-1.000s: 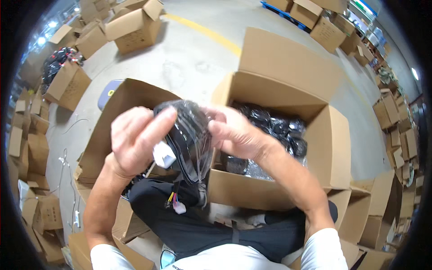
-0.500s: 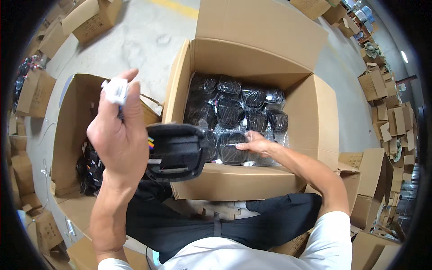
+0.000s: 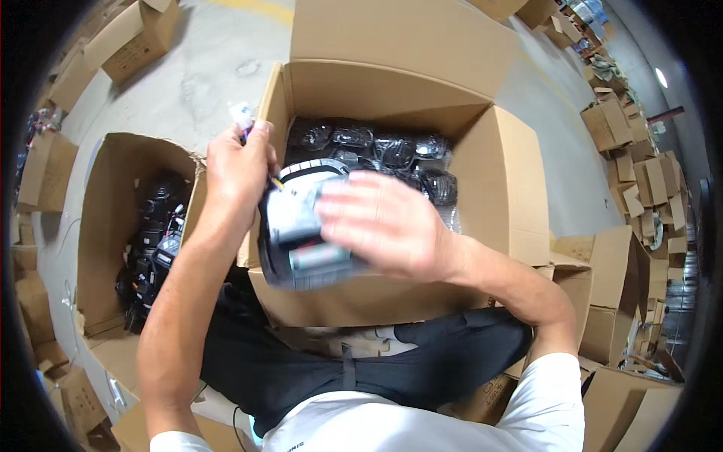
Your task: The person packs electronic components by taking them from one cardboard box and placing them into another cardboard box with bubble wrap, arranging them neatly by hand.
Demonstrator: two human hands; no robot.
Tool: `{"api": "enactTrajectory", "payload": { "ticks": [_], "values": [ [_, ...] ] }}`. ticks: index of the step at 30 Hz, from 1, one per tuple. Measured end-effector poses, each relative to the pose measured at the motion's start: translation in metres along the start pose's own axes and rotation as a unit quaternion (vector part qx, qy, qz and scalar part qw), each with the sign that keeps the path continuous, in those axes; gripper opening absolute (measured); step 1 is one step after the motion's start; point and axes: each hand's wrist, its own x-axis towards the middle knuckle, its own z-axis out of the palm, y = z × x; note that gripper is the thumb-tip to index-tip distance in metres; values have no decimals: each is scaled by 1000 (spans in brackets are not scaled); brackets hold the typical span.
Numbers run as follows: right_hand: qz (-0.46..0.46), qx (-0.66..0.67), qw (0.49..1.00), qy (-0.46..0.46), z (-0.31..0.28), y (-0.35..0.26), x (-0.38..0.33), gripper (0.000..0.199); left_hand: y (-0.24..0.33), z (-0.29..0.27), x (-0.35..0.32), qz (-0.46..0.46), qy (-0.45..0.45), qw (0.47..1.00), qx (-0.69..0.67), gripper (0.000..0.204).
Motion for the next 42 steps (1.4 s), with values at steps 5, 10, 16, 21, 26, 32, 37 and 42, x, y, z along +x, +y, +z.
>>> {"api": "enactTrajectory", "payload": {
  "ticks": [5, 10, 16, 21, 26, 32, 37, 42],
  "values": [
    [541, 586, 590, 122, -9, 53, -63, 40, -5, 10, -23, -145, -144, 977, -56, 16],
    [671, 619, 408, -29, 20, 81, -220, 34, -64, 28, -57, 59, -511, 829, 217, 30],
    [738, 570, 332, -143, 55, 100, -280, 31, -34, 13, -54, 70, -450, 858, 238, 27],
    [722, 300, 585, -215, 53, 97, -308, 62, -27, 5, -61, 180, -391, 865, 258, 28],
    [655, 118, 653, -363, 53, 80, -244, 36, -10, -31, -100, 275, -417, 829, 251, 26],
    [664, 335, 659, -115, 29, -18, -106, 31, -11, -176, -9, 243, -132, 951, 139, 25],
    [381, 3, 870, -312, 46, -62, -71, 44, -238, -252, 99, -114, 120, 969, 183, 51],
    [400, 24, 856, -326, 50, -60, -76, 44, -351, -218, 102, -341, 49, 937, 59, 95]
  ]
}}
